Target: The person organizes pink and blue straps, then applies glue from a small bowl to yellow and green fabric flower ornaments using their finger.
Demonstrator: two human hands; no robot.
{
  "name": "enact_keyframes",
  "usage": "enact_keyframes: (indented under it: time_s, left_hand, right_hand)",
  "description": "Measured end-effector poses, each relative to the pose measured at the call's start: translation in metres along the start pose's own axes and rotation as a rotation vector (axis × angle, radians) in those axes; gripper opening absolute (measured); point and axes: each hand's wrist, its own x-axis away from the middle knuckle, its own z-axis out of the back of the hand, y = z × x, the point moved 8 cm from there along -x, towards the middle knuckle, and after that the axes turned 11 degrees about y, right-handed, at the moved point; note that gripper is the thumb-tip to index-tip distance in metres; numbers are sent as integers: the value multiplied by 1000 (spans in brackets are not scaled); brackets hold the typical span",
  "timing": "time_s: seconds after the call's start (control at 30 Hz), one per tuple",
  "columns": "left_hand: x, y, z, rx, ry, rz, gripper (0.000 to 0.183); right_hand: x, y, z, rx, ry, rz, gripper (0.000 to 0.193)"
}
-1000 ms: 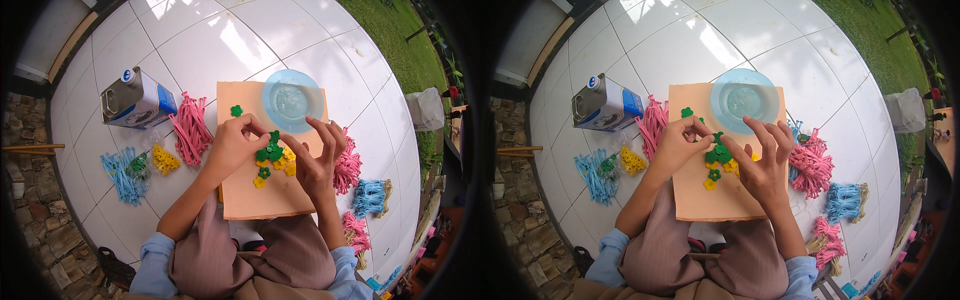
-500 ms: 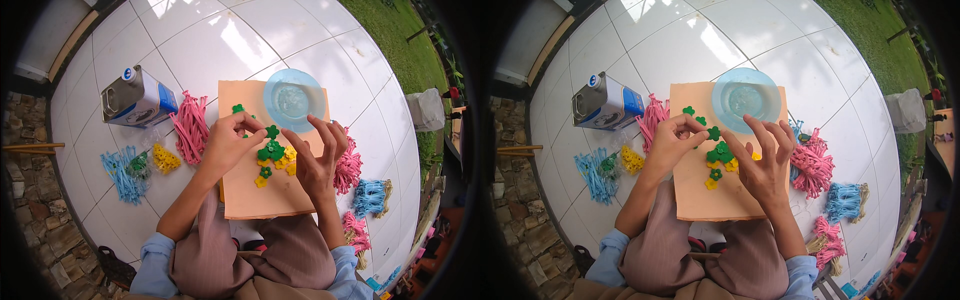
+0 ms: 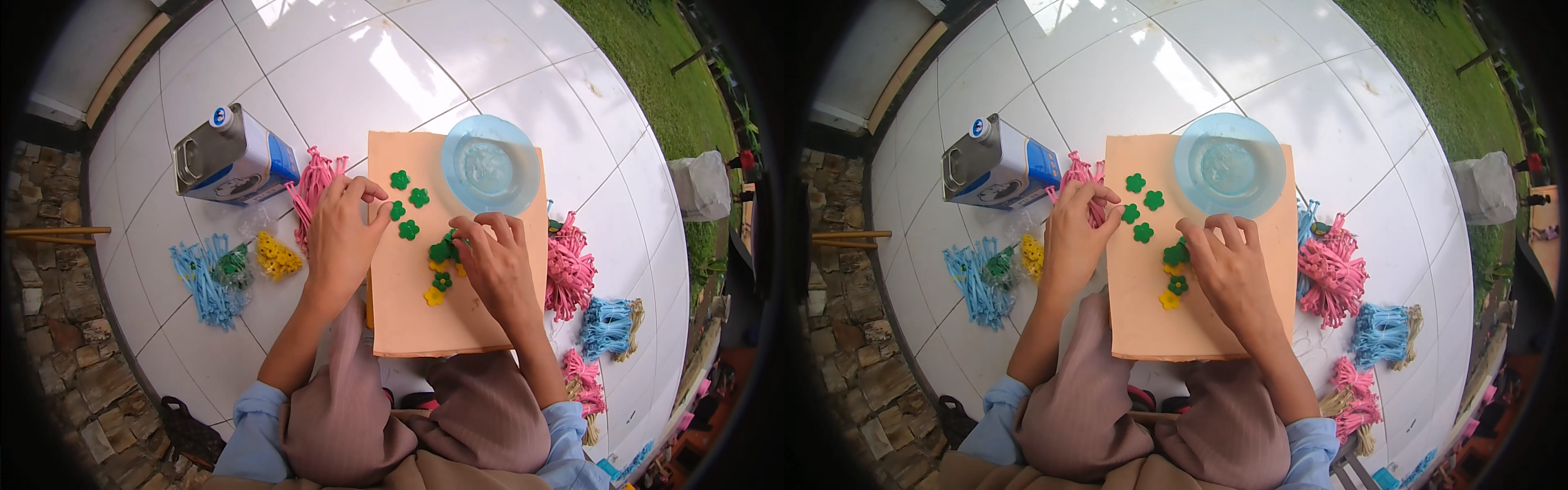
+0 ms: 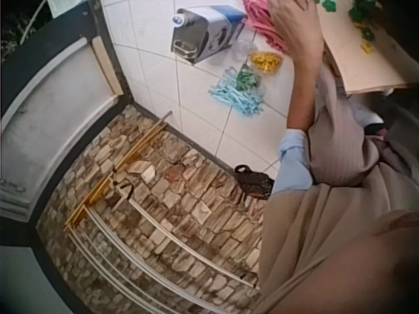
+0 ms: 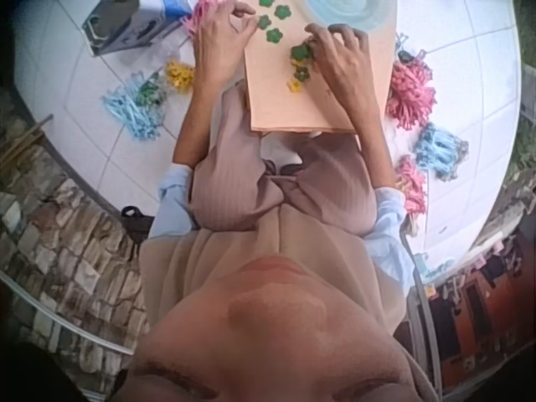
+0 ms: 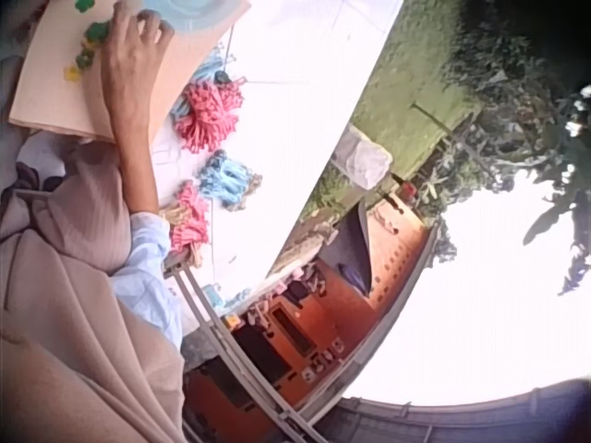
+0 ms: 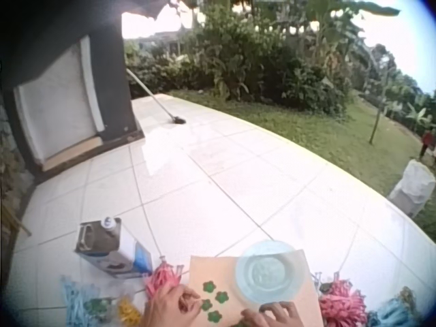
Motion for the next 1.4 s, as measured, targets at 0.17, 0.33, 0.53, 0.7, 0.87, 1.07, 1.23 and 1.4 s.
enact_keyframes:
  time_s: [0.17, 0.33, 0.53, 0.7, 0.87, 1.07, 1.23, 1.4]
  left_hand:
    - [13, 21, -24, 353, -312, 169, 16]
    - [24, 24, -48, 737, -464, 323, 17]
    - [16, 19, -53, 789, -411, 322, 10]
    - [10, 15, -49, 697, -346, 298, 11]
    - [8, 13, -48, 671, -321, 296, 11]
    - [6, 10, -49, 674, -314, 307, 11]
    - [2, 12, -45, 678, -288, 278, 11]
    - [2, 11, -49, 724, -314, 329, 11]
  right_hand:
    - [4, 9, 2, -190, 114, -59, 35]
    - [1, 1, 20, -363, 375, -17, 37]
    - [2, 4, 18, -469, 387, -29, 39]
    - [-16, 32, 23, -77, 268, -120, 38]
    - [-26, 48, 13, 332, 200, -43, 31]
    - [-28, 47, 6, 358, 162, 2, 29]
    - [-26, 41, 26, 320, 264, -81, 33]
    - [-22, 2, 35, 213, 286, -3, 40]
